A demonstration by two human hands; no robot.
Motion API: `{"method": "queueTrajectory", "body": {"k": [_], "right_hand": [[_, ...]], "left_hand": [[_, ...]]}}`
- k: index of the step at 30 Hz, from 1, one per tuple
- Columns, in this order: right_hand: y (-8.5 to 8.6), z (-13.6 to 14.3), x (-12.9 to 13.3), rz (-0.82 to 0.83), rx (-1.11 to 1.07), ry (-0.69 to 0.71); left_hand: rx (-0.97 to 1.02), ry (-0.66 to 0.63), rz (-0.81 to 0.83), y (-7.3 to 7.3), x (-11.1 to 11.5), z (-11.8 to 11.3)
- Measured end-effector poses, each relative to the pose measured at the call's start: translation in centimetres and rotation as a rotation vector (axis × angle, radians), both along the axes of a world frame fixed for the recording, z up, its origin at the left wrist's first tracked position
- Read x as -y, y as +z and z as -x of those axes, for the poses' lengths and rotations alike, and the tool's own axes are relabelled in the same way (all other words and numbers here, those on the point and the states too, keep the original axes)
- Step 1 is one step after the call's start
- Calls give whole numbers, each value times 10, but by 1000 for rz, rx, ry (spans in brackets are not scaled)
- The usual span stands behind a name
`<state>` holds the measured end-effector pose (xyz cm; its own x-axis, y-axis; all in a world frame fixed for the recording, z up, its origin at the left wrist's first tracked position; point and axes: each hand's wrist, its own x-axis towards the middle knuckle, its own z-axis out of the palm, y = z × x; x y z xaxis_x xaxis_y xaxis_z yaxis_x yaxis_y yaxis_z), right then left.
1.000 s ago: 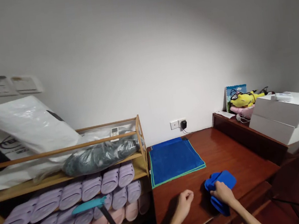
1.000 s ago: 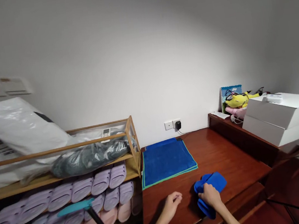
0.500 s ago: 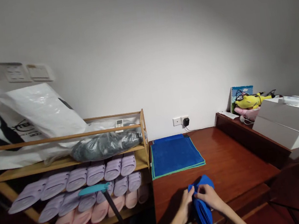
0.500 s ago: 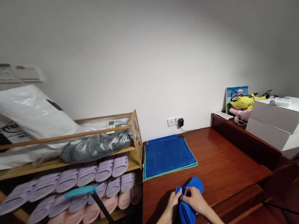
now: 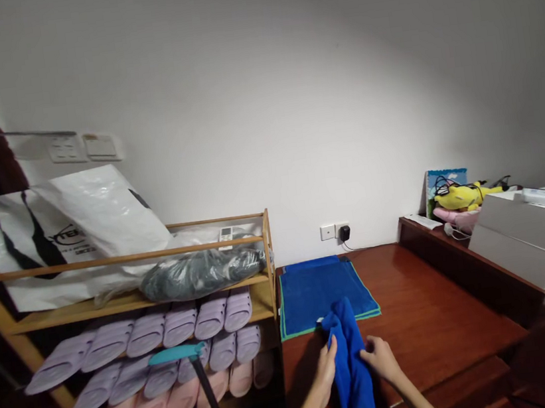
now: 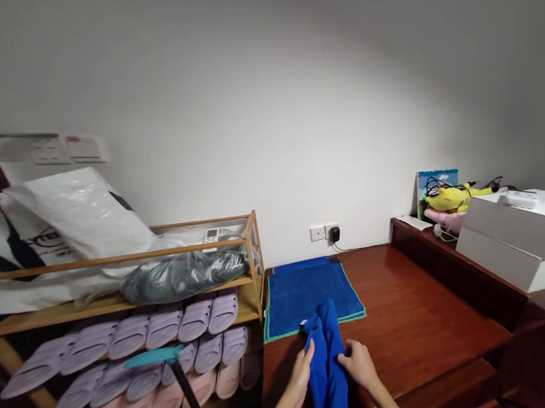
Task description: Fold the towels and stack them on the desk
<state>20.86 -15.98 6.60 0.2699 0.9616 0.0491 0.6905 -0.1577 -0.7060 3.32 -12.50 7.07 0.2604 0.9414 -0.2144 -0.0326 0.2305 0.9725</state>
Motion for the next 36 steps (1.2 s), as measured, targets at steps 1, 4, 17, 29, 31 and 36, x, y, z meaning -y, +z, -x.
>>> {"method": "queueTrajectory", "body": {"k": [1,4,17,29,31,36], "right_hand": [[-6,-5,4,28,33,-31],[-18,-18,16,77,119,-94],[-38,72,10,41,413,174],[-21,-59,18,69,540,-84],[-20,-63,23,56,574,-159],[-35,2,33,-70,476,209]], "left_hand": [[-49,13,-27,-4,-3,8],[-225,87,-101,-13,-7,35],[-1176,-301,-741,-46,16,27],[-1201,-99,-845,-59,23,35],[-1201,-77,-829,-59,26,34],[-1220,-85,-832,-61,27,31]]}}
